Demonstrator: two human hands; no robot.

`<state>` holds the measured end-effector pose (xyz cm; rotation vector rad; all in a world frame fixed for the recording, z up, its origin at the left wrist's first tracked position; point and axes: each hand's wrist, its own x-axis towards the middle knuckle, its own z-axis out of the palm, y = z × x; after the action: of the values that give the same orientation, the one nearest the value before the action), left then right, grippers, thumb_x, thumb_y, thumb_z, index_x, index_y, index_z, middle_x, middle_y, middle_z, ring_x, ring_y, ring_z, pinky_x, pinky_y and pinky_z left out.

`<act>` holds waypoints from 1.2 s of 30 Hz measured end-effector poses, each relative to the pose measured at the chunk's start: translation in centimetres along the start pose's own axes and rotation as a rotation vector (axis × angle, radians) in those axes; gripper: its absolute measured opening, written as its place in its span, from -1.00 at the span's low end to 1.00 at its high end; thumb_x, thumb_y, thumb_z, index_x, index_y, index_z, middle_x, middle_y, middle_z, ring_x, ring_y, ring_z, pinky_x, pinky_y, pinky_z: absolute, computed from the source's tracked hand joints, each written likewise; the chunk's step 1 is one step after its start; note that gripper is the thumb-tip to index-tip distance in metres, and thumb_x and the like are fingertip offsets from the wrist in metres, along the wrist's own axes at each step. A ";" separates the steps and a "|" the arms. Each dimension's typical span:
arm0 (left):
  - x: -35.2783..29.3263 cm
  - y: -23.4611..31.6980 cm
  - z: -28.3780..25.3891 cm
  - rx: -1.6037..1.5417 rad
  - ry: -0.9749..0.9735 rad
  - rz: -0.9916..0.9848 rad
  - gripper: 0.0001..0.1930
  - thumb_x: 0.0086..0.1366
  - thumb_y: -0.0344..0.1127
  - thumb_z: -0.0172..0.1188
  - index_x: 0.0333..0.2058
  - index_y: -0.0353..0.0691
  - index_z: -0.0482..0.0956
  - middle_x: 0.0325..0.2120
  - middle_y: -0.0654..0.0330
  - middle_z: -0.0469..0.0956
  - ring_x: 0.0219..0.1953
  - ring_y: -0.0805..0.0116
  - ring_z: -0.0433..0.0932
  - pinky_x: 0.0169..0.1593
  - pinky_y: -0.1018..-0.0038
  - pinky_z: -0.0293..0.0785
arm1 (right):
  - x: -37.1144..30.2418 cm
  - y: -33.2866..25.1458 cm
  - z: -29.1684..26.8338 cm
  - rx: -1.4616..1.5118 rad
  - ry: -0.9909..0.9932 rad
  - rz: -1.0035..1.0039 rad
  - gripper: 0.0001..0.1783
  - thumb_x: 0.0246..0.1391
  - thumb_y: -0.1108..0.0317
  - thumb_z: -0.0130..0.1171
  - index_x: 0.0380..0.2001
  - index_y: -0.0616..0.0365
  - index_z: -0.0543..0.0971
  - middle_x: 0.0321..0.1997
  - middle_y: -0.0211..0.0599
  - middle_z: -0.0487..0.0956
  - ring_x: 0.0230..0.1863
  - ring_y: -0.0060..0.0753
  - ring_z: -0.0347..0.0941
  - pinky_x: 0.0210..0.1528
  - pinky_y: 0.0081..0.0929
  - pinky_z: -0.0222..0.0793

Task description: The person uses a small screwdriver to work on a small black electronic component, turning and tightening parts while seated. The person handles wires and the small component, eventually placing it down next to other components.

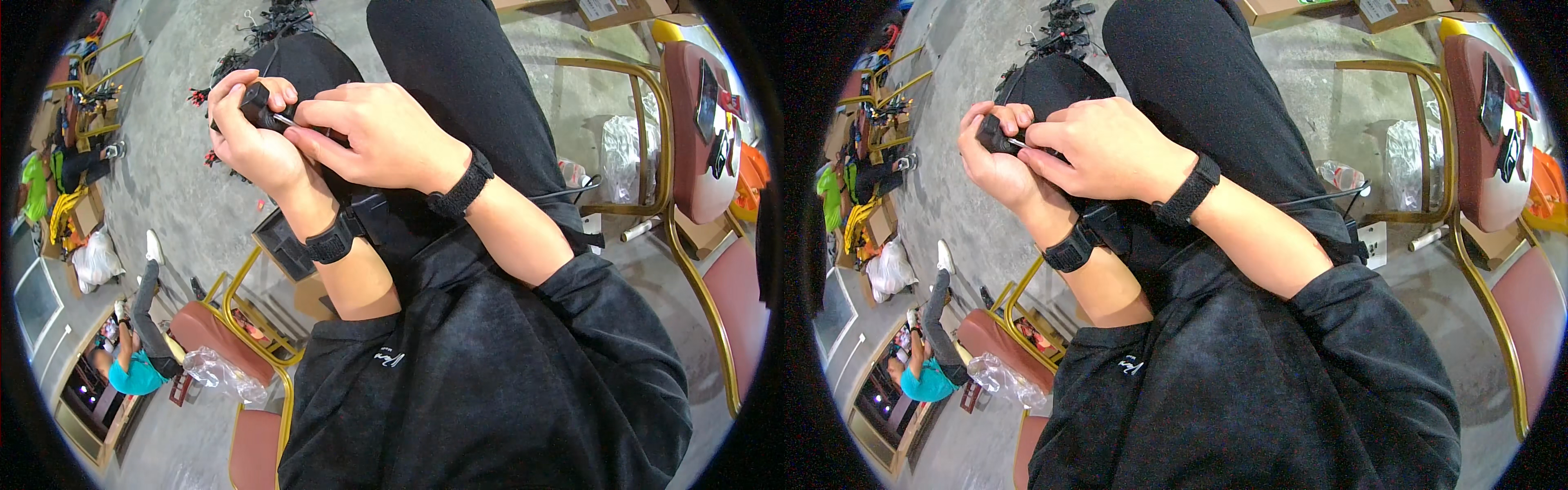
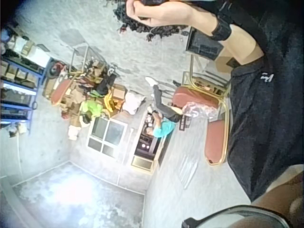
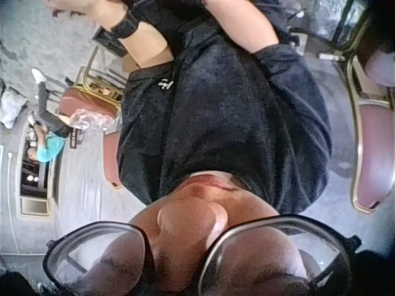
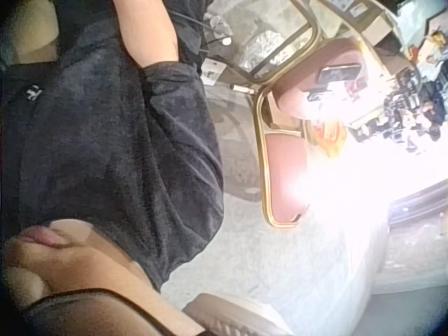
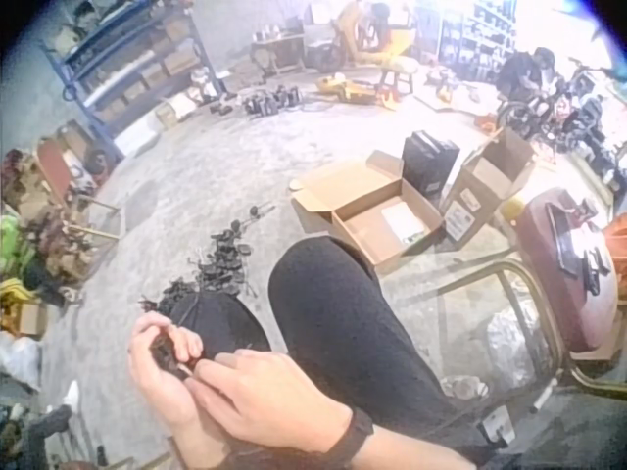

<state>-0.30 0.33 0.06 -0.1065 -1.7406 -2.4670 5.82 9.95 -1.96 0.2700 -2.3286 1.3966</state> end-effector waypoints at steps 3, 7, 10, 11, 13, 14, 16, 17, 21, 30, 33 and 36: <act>-0.1 0.1 0.3 0.003 0.009 0.004 -0.79 0.17 -0.35 -0.12 -0.47 -0.39 0.41 -0.70 0.09 0.33 -0.63 0.34 0.33 -0.46 0.46 0.33 | 0.0 0.0 -0.1 -0.002 -0.002 0.001 -0.72 0.05 0.15 0.07 -0.60 0.09 0.52 -0.63 -0.24 0.49 -0.53 -0.12 0.48 -0.47 -0.23 0.39; 0.0 0.2 0.1 0.026 0.010 0.010 -0.79 0.17 -0.35 -0.12 -0.47 -0.40 0.41 -0.69 0.09 0.33 -0.63 0.33 0.33 -0.45 0.45 0.33 | 0.0 0.0 0.2 0.003 0.013 -0.014 -0.72 0.04 0.15 0.07 -0.59 0.09 0.52 -0.63 -0.25 0.49 -0.53 -0.12 0.48 -0.47 -0.24 0.39; 0.1 0.0 0.1 0.004 0.011 0.004 -0.79 0.17 -0.36 -0.12 -0.47 -0.40 0.41 -0.68 0.09 0.32 -0.63 0.32 0.32 -0.45 0.44 0.33 | 0.0 0.0 -0.1 0.009 -0.042 0.006 -0.78 0.03 0.21 0.11 -0.54 0.12 0.51 -0.59 -0.25 0.48 -0.48 -0.13 0.45 -0.44 -0.27 0.35; 0.1 0.0 0.1 0.016 0.011 0.014 -0.79 0.16 -0.36 -0.12 -0.47 -0.41 0.41 -0.68 0.09 0.32 -0.63 0.32 0.32 -0.45 0.44 0.33 | 0.0 0.0 -0.1 0.009 -0.043 0.009 -0.78 0.03 0.21 0.11 -0.54 0.12 0.51 -0.59 -0.25 0.48 -0.48 -0.13 0.45 -0.44 -0.27 0.35; 0.1 0.1 0.1 0.031 0.012 0.021 -0.79 0.16 -0.36 -0.12 -0.47 -0.41 0.41 -0.67 0.09 0.32 -0.63 0.31 0.32 -0.45 0.44 0.33 | 0.0 0.0 0.0 0.032 -0.039 0.009 -0.79 0.03 0.22 0.11 -0.54 0.12 0.51 -0.58 -0.25 0.48 -0.48 -0.13 0.45 -0.43 -0.28 0.35; 0.1 0.1 0.0 0.031 0.006 0.023 -0.79 0.16 -0.36 -0.12 -0.47 -0.41 0.41 -0.68 0.09 0.32 -0.63 0.31 0.31 -0.44 0.44 0.33 | 0.0 0.0 0.1 0.035 -0.040 0.012 -0.79 0.03 0.22 0.11 -0.54 0.12 0.51 -0.58 -0.25 0.48 -0.48 -0.13 0.45 -0.43 -0.28 0.35; 0.1 0.0 0.1 0.029 -0.002 0.020 -0.79 0.16 -0.36 -0.12 -0.47 -0.41 0.41 -0.68 0.09 0.32 -0.63 0.31 0.31 -0.44 0.44 0.32 | 0.0 0.1 0.0 0.016 -0.047 0.012 -0.79 0.03 0.22 0.11 -0.53 0.12 0.52 -0.57 -0.24 0.49 -0.47 -0.13 0.46 -0.43 -0.29 0.35; 0.0 0.1 0.3 0.031 0.005 0.018 -0.79 0.16 -0.35 -0.13 -0.48 -0.40 0.40 -0.70 0.09 0.31 -0.63 0.32 0.31 -0.43 0.45 0.32 | -0.1 0.2 0.1 0.015 -0.047 0.015 -0.79 0.03 0.22 0.11 -0.53 0.12 0.52 -0.57 -0.24 0.49 -0.47 -0.13 0.46 -0.43 -0.29 0.35; 0.0 0.2 0.3 0.049 -0.002 0.012 -0.78 0.17 -0.33 -0.14 -0.48 -0.38 0.40 -0.74 0.11 0.29 -0.63 0.33 0.31 -0.43 0.46 0.31 | -0.1 0.3 0.2 0.009 -0.004 -0.001 -0.71 0.03 0.13 0.07 -0.58 0.10 0.52 -0.63 -0.24 0.50 -0.52 -0.12 0.49 -0.47 -0.23 0.40; 0.0 0.1 0.3 0.061 -0.002 0.018 -0.77 0.18 -0.32 -0.15 -0.47 -0.37 0.41 -0.75 0.13 0.30 -0.63 0.33 0.32 -0.44 0.46 0.32 | -0.1 0.1 -0.2 0.013 -0.064 0.018 -0.79 0.03 0.22 0.11 -0.51 0.12 0.53 -0.56 -0.23 0.50 -0.47 -0.13 0.47 -0.43 -0.29 0.36; 0.1 0.0 0.1 0.053 -0.018 0.022 -0.77 0.18 -0.32 -0.15 -0.46 -0.37 0.41 -0.75 0.13 0.30 -0.63 0.34 0.32 -0.44 0.46 0.32 | -0.1 0.1 -0.1 0.016 -0.060 0.016 -0.79 0.03 0.21 0.11 -0.51 0.13 0.53 -0.56 -0.23 0.50 -0.47 -0.13 0.46 -0.43 -0.29 0.36; 0.1 0.1 0.1 0.049 -0.013 0.016 -0.77 0.18 -0.33 -0.15 -0.46 -0.37 0.41 -0.75 0.13 0.30 -0.63 0.34 0.32 -0.44 0.46 0.32 | -0.1 0.1 -0.1 0.016 -0.054 0.010 -0.78 0.04 0.21 0.10 -0.52 0.13 0.52 -0.56 -0.23 0.50 -0.47 -0.13 0.46 -0.43 -0.29 0.36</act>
<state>-0.35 0.43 0.16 -0.1316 -1.7964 -2.4163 5.87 10.10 -2.02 0.3051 -2.3656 1.4301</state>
